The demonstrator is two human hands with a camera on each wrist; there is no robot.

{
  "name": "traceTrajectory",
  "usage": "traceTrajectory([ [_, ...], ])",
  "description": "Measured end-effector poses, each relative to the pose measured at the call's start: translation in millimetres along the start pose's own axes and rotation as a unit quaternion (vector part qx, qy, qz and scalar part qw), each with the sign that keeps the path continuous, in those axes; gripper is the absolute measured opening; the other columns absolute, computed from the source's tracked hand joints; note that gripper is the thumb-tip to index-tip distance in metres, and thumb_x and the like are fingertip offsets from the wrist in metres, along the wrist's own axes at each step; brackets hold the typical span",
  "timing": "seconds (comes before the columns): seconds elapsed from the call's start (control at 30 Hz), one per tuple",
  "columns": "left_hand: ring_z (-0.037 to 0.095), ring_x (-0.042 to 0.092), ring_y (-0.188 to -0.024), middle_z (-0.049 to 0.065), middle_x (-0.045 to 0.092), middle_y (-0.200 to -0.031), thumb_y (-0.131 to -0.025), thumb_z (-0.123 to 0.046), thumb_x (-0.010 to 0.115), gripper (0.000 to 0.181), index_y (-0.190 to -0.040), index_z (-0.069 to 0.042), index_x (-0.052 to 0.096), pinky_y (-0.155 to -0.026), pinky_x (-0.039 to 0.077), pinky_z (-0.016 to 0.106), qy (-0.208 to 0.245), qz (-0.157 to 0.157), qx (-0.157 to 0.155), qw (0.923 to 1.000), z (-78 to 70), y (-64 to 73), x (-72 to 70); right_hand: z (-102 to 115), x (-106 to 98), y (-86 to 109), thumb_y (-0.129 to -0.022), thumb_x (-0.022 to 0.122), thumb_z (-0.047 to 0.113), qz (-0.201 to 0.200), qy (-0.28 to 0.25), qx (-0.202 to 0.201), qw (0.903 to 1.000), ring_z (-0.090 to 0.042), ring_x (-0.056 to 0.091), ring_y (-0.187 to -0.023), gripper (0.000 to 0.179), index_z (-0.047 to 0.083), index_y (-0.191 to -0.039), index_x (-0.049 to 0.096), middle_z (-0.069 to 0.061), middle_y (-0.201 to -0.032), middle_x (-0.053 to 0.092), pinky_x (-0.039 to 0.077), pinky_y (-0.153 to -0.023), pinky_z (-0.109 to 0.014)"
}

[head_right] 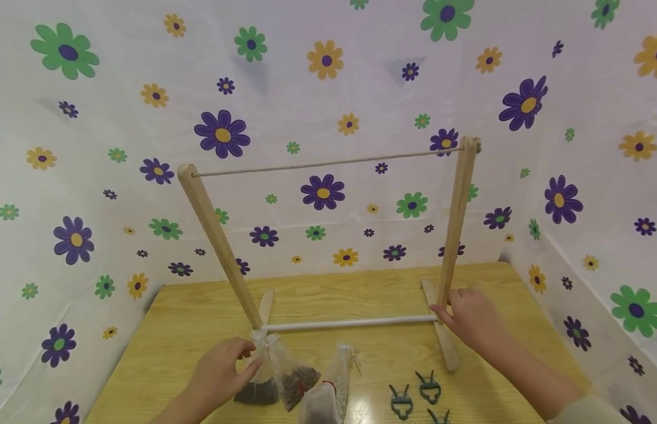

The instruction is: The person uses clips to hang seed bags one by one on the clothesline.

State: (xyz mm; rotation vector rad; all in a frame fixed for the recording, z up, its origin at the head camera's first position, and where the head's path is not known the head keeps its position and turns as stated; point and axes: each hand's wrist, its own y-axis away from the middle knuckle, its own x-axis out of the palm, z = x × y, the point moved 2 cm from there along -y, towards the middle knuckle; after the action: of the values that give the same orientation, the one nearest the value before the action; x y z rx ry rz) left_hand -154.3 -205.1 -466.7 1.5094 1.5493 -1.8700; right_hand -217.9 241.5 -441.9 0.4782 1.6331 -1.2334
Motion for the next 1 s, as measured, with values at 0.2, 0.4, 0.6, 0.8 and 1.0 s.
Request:
traceTrajectory([
  [0.2, 0.012, 0.062, -0.074, -0.002, 0.063, -0.085, -0.083, -0.03, 0.071, 0.027, -0.096, -0.007, 0.065, -0.059, 0.049, 0.023, 0.116, 0.151, -0.069, 0.9793, -23.5, 20.3, 17.0, 14.1, 16.3, 19.1, -0.077, 0.077, 0.034, 0.073, -0.01, 0.02, 0.9971, -0.015, 0.052, -0.054, 0.031, 0.007, -0.07, 0.061, 0.0, -0.06, 0.056, 0.044, -0.048, -0.028],
  [0.4, 0.025, 0.065, -0.087, 0.009, 0.066, -0.1, -0.089, -0.041, 0.063, 0.048, -0.113, 0.001, 0.061, -0.072, 0.054, 0.038, 0.306, 0.297, -0.222, 0.8769, -31.0, 36.9, 39.6, 28.2, 30.1, 35.8, -0.076, 0.077, 0.035, 0.108, -0.005, 0.005, 0.9942, -0.01, 0.044, -0.046, 0.035, 0.009, -0.066, 0.056, 0.003, -0.054, 0.049, 0.037, -0.042, -0.022],
  [0.6, 0.032, 0.065, -0.095, 0.017, 0.066, -0.107, -0.089, -0.033, 0.065, 0.054, -0.12, 0.011, 0.055, -0.08, 0.053, 0.045, 0.433, 0.347, -0.324, 0.766, -34.9, 45.7, 58.3, 40.9, 42.8, 45.4, -0.079, 0.073, 0.039, 0.219, -0.06, 0.071, 0.9712, -0.007, 0.039, -0.041, 0.038, 0.008, -0.066, 0.055, 0.003, -0.051, 0.044, 0.031, -0.039, -0.02],
  [0.8, 0.029, 0.066, -0.089, 0.015, 0.069, -0.098, -0.089, -0.031, 0.066, 0.05, -0.114, 0.012, 0.06, -0.079, 0.053, 0.042, 0.441, 0.38, -0.346, 0.7358, -42.6, 51.4, 71.2, 53.6, 53.5, 53.1, -0.078, 0.074, 0.037, 0.271, -0.099, 0.131, 0.9484, -0.008, 0.031, -0.041, 0.044, 0.009, -0.058, 0.047, 0.003, -0.047, 0.037, 0.028, -0.039, -0.02],
  [1.0, 0.018, 0.066, -0.08, 0.009, 0.071, -0.089, -0.087, -0.029, 0.068, 0.039, -0.105, 0.007, 0.067, -0.073, 0.054, 0.036, 0.467, 0.374, -0.355, 0.7185, -48.0, 57.1, 81.6, 61.9, 61.0, 56.8, -0.076, 0.075, 0.043, 0.321, -0.102, 0.175, 0.9251, -0.008, 0.029, -0.044, 0.05, 0.012, -0.054, 0.043, 0.005, -0.049, 0.033, 0.026, -0.041, -0.019],
])
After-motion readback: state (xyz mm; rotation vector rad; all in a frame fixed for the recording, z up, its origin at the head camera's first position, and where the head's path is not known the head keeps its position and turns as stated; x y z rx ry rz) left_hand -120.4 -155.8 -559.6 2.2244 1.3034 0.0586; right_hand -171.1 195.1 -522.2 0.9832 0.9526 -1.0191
